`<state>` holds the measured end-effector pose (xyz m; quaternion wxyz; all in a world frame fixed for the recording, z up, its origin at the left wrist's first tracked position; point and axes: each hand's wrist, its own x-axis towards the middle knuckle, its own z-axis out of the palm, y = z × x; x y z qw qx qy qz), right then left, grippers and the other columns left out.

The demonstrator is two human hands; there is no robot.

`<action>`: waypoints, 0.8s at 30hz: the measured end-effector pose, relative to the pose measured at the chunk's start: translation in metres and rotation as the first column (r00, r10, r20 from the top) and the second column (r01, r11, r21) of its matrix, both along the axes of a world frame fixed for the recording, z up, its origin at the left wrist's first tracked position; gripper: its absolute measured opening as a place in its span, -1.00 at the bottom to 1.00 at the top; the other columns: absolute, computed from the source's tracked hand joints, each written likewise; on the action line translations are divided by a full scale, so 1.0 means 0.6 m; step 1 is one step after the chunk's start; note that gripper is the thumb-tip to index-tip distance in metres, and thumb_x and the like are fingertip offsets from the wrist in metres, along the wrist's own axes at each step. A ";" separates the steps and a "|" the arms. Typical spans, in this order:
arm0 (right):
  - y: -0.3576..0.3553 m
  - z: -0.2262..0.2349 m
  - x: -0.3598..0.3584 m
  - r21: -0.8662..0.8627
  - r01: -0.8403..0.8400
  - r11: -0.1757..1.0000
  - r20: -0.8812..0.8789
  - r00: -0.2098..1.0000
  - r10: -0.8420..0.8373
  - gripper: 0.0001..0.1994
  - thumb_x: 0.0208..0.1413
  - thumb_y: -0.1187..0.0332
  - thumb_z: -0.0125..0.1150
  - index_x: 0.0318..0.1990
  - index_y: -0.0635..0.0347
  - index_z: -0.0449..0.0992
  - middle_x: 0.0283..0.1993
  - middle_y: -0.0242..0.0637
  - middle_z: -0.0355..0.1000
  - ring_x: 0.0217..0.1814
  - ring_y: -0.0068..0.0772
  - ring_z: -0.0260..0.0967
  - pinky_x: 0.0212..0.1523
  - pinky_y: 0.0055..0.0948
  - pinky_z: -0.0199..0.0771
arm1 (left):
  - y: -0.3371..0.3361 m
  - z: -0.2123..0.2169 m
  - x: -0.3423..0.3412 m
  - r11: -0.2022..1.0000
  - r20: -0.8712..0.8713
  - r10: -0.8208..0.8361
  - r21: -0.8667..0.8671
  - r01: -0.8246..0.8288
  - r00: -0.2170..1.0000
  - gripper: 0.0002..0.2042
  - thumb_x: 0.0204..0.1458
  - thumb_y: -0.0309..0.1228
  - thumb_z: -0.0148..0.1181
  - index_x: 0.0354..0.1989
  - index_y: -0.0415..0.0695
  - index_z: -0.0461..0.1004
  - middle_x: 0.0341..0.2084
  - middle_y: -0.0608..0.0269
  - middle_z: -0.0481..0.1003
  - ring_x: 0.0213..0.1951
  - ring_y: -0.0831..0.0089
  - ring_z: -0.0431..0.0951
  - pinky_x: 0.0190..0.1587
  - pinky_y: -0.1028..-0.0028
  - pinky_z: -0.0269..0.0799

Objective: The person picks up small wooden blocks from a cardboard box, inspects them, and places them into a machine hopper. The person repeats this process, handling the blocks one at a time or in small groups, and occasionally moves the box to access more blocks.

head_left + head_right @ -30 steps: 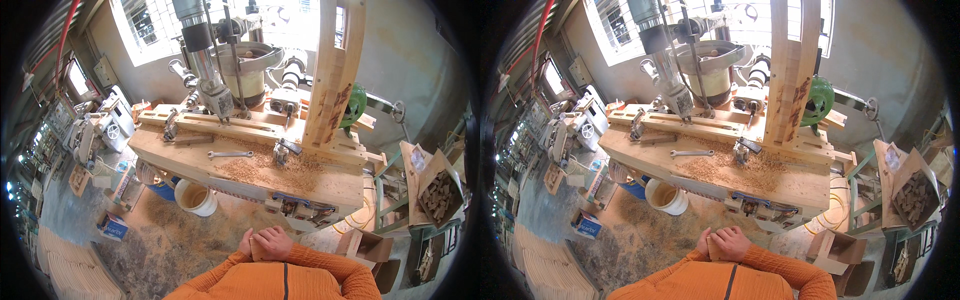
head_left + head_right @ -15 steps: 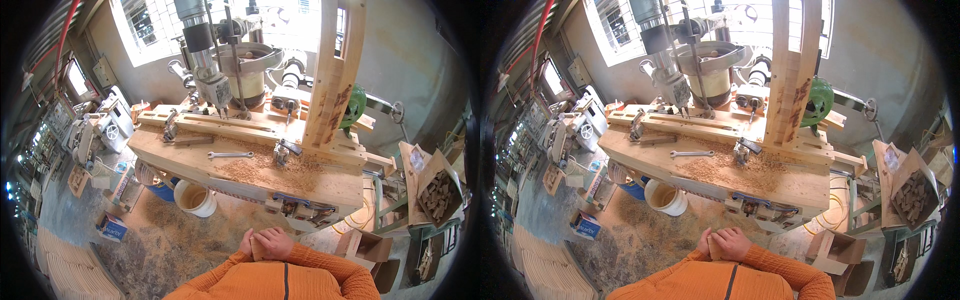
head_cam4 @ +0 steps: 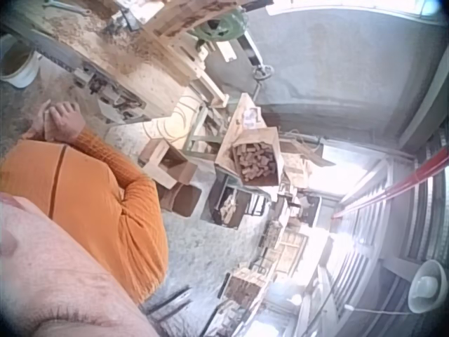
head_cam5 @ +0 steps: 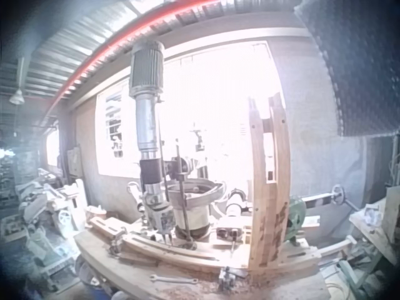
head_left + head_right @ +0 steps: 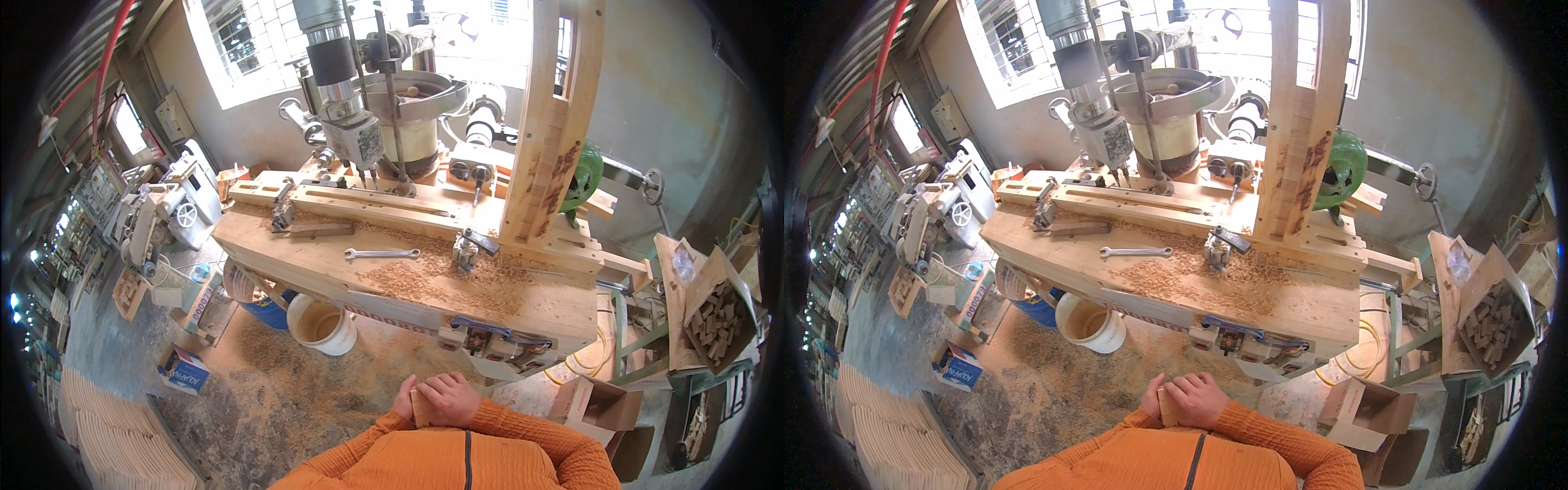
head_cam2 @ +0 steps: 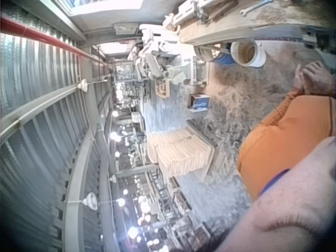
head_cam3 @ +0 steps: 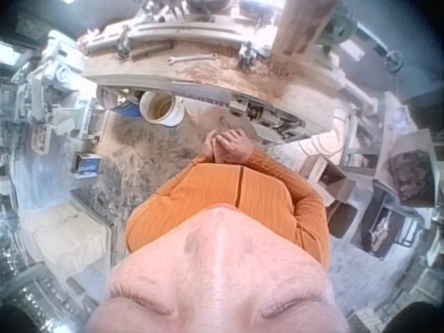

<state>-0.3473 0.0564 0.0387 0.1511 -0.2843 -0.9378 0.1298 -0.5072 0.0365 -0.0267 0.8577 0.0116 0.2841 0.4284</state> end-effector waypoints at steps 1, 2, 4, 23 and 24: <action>-0.001 0.000 -0.001 0.002 0.002 1.000 -0.007 1.000 -0.002 -0.23 -0.44 0.14 0.41 0.07 0.10 0.27 0.00 -0.31 0.30 0.07 -0.27 0.23 0.04 -0.23 0.16 | -0.001 0.002 0.000 1.000 0.000 0.002 0.000 -0.002 1.000 -0.44 0.14 0.00 -0.35 -0.04 -0.29 0.32 -0.14 0.01 0.44 -0.10 0.21 0.47 -0.01 0.29 0.40; -0.002 0.000 -0.002 -0.004 0.004 1.000 0.000 1.000 -0.004 -0.24 -0.44 0.14 0.41 0.06 0.10 0.27 0.00 -0.31 0.30 0.07 -0.27 0.23 0.04 -0.23 0.16 | -0.002 0.004 0.000 1.000 0.001 0.004 0.000 -0.004 1.000 -0.44 0.14 0.00 -0.34 -0.04 -0.29 0.32 -0.14 0.01 0.43 -0.10 0.21 0.47 -0.01 0.29 0.40; -0.004 0.000 -0.002 -0.020 0.009 1.000 0.012 1.000 -0.009 -0.24 -0.44 0.15 0.41 0.06 0.10 0.28 -0.01 -0.31 0.30 0.07 -0.26 0.23 0.03 -0.22 0.17 | -0.003 0.005 -0.001 1.000 0.014 0.006 -0.003 -0.006 1.000 -0.44 0.14 0.00 -0.34 -0.04 -0.28 0.32 -0.15 0.02 0.44 -0.09 0.22 0.47 -0.01 0.30 0.40; -0.013 -0.012 -0.005 -0.005 0.040 0.999 -0.061 0.997 -0.040 -0.29 -0.44 0.16 0.37 0.02 0.06 0.29 -0.08 -0.37 0.31 0.02 -0.30 0.24 -0.03 -0.23 0.20 | -0.008 -0.003 -0.004 0.997 0.081 -0.026 0.079 0.019 0.996 -0.39 0.12 0.02 -0.41 0.02 -0.33 0.25 -0.05 -0.08 0.36 0.01 0.13 0.39 0.09 0.23 0.30; -0.013 -0.012 -0.003 -0.015 0.038 0.999 -0.044 0.998 -0.039 -0.27 -0.43 0.14 0.38 0.04 0.07 0.28 -0.06 -0.35 0.31 0.03 -0.28 0.24 -0.01 -0.22 0.19 | -0.007 -0.005 -0.005 0.997 0.053 -0.034 0.065 0.030 0.998 -0.39 0.12 0.02 -0.40 0.01 -0.33 0.26 -0.06 -0.08 0.37 0.00 0.14 0.40 0.08 0.24 0.31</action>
